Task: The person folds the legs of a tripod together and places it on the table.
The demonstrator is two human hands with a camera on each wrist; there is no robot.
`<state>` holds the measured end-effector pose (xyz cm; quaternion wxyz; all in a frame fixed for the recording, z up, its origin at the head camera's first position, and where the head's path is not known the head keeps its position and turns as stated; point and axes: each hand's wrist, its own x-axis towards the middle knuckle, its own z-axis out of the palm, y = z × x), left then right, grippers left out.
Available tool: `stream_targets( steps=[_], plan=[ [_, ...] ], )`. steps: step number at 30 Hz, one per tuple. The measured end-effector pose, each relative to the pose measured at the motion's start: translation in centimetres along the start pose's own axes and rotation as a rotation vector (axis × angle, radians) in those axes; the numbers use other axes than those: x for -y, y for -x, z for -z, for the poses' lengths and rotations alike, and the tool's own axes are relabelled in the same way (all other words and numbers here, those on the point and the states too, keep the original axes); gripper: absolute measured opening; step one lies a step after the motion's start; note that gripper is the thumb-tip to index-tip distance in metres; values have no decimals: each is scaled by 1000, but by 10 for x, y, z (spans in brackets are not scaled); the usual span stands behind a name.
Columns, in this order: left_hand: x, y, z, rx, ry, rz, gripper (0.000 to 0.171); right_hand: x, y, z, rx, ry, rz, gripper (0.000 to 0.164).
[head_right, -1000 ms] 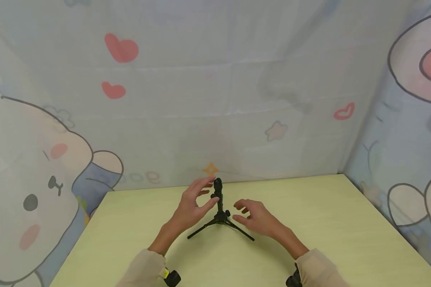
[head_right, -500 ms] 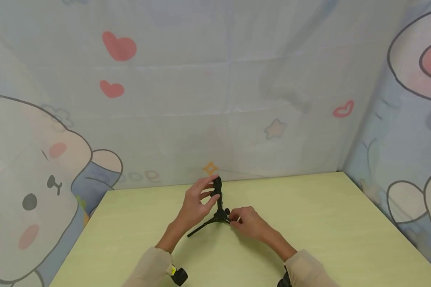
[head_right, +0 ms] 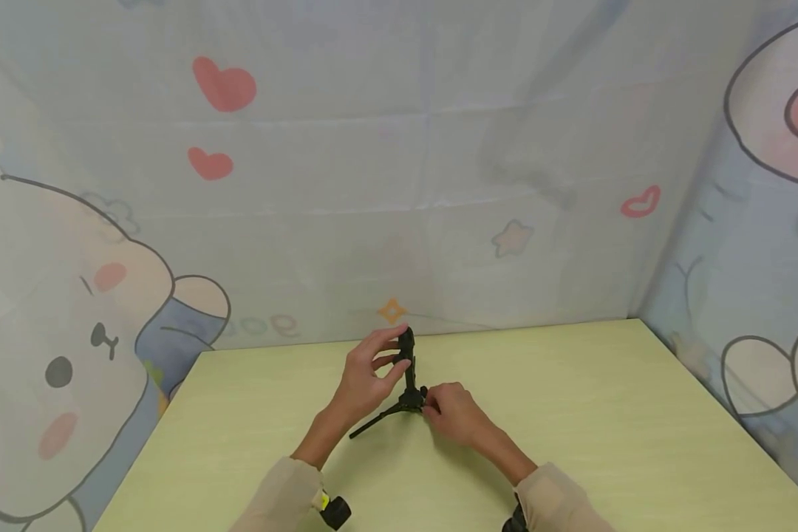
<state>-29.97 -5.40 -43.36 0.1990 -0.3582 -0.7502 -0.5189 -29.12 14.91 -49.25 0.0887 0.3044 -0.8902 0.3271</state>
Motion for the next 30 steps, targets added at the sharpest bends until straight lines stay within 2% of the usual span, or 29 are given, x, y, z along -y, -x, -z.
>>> stream_targets(
  steps=[7,20,30],
  plan=[
    [1,-1,0,7,5,-3,53,3,1,-4,-19,11,-67,18],
    [0,0,0,26,-12,-15,54,4,2,-7,-53,43,-75,15],
    [-2,-1,1,26,6,-58,54,13,0,-1,-146,29,-66,18]
  ],
)
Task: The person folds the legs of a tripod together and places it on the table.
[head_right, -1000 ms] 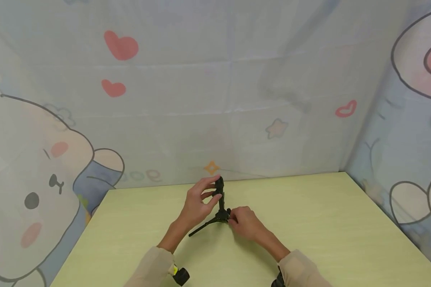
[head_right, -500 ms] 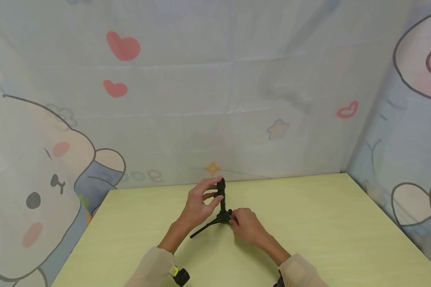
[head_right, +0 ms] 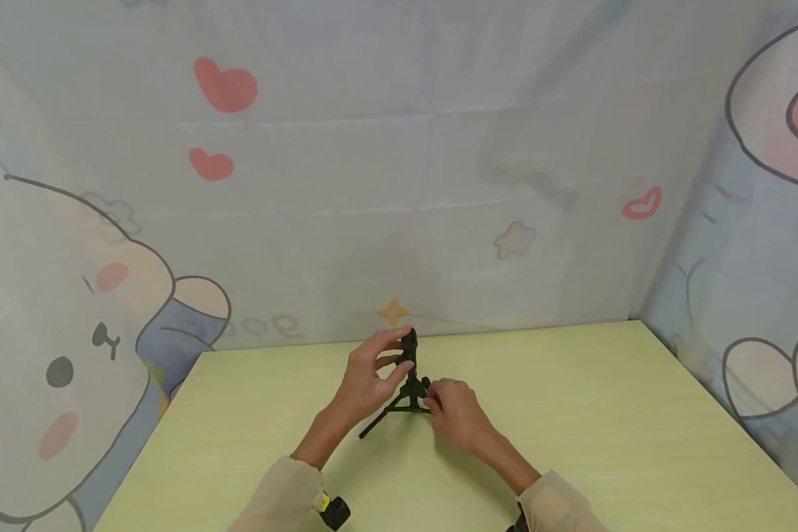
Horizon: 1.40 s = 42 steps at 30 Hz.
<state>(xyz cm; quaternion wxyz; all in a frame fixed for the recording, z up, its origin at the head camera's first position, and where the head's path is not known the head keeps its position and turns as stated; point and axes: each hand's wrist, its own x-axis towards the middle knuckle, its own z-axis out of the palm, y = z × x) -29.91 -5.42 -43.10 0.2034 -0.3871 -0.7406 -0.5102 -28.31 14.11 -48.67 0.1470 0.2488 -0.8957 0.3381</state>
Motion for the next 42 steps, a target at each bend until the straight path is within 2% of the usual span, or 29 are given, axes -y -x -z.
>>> stream_targets(
  steps=[5,8,16,22,29,37,42],
  plan=[
    [-3,-1,1,17,-8,14,54,1,1,-1,-104,-50,18,14],
    [-6,-1,1,28,-23,27,54,0,1,0,-122,-79,28,13],
    [-7,0,-1,24,-43,18,55,0,1,15,-4,-76,68,7],
    [-8,1,-2,29,-57,22,55,3,3,22,55,-36,27,7],
    [-11,-1,-1,38,-61,38,54,6,5,15,-62,-23,16,4],
    [-14,-3,-1,41,-58,26,54,1,5,8,-193,-166,5,6],
    [-15,-1,-1,37,-76,36,54,-3,5,1,-251,-257,64,6]
  ],
)
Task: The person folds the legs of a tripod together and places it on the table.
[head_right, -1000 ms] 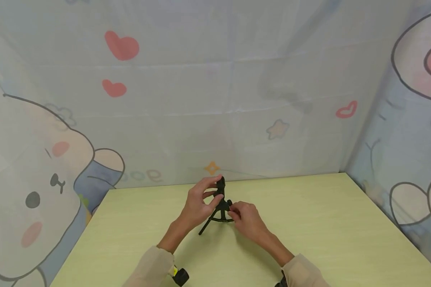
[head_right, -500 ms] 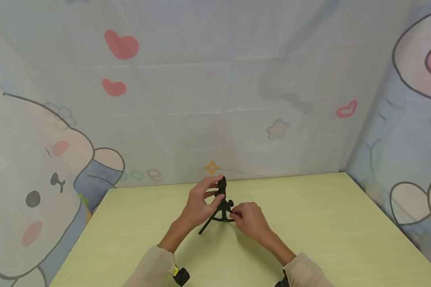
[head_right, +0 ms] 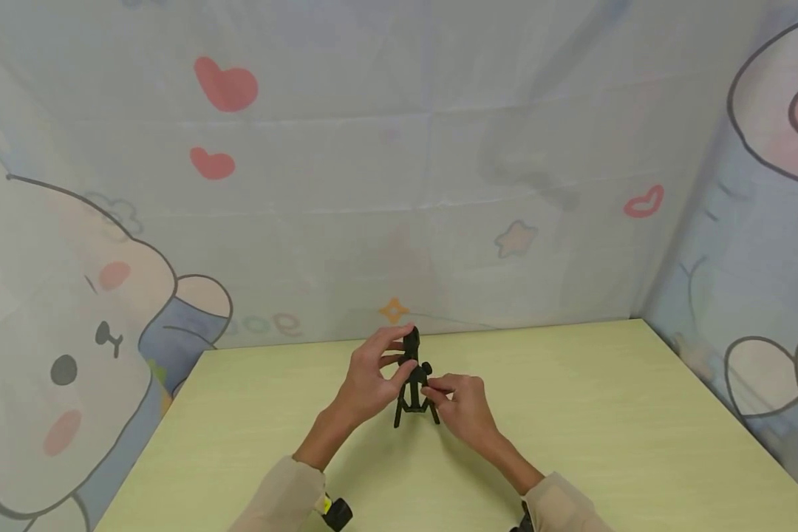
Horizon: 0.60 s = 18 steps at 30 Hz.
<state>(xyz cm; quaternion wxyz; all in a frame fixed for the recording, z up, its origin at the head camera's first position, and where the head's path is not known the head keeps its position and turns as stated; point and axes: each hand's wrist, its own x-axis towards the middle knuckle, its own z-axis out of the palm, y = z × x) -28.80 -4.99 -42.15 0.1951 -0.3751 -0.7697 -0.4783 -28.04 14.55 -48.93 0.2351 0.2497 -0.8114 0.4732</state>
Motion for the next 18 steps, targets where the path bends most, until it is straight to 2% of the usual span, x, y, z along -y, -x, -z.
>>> stream_targets(
  steps=[3,7,15,18],
  plan=[
    [-1,0,-1,-13,-14,-11,53,-3,1,-1,-11,-34,32,6],
    [0,1,-1,-27,-24,-26,54,-3,-1,-1,10,-35,12,7],
    [1,1,-1,-25,-20,-12,54,4,-7,5,174,55,-67,10],
    [0,2,-2,-23,-26,-9,54,5,-7,5,190,61,-68,10]
  ],
)
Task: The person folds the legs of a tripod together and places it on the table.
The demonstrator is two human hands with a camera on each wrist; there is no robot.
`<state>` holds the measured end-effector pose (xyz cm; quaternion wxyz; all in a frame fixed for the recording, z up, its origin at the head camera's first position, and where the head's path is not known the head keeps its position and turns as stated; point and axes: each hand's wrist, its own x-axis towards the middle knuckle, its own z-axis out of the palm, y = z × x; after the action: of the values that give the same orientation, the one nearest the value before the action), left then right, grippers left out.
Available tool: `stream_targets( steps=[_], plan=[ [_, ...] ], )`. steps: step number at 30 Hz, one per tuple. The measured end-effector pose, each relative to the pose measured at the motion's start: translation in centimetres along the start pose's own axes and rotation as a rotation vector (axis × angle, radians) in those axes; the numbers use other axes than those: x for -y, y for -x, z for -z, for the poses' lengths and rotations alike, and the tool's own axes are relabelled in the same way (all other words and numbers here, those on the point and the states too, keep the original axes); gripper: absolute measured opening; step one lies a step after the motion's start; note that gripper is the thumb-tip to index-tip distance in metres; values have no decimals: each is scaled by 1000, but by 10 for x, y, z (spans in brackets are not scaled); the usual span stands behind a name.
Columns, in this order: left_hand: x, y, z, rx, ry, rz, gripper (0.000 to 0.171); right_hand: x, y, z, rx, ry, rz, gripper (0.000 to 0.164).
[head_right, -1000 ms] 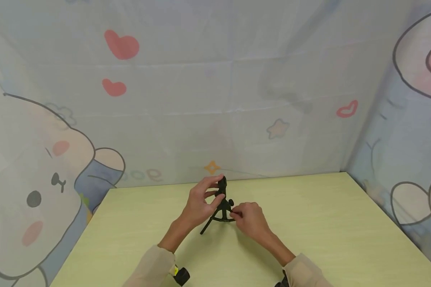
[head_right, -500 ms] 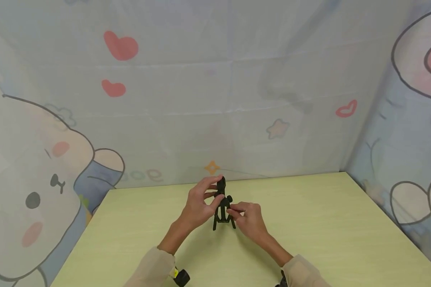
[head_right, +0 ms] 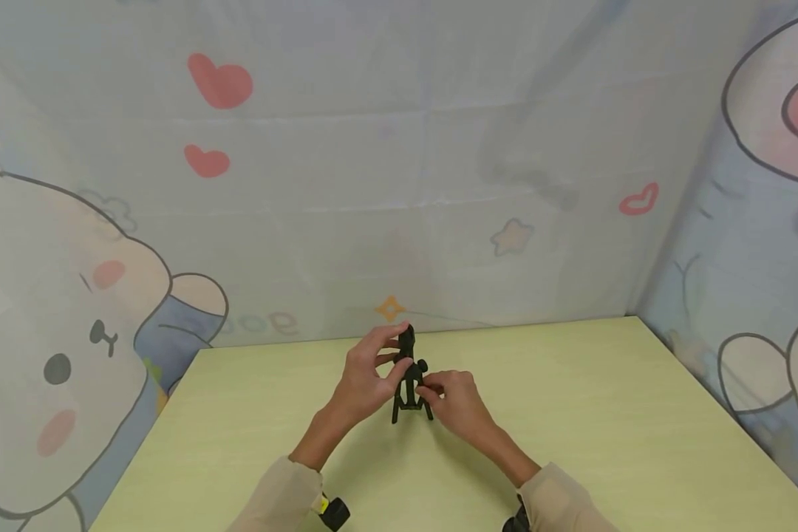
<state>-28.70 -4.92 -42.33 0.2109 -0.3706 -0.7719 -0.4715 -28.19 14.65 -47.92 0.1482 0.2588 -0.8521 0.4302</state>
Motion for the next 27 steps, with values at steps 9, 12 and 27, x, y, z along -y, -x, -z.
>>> stream_targets(
  steps=[9,12,27],
  plan=[
    [0,2,-5,-18,-4,-11,52,-4,5,-3,-65,-66,-30,8],
    [-1,2,-4,-20,0,-4,53,-5,3,-2,-52,-60,-29,8],
    [7,6,-4,-41,68,10,57,-6,-1,0,14,-34,-1,10]
  ],
)
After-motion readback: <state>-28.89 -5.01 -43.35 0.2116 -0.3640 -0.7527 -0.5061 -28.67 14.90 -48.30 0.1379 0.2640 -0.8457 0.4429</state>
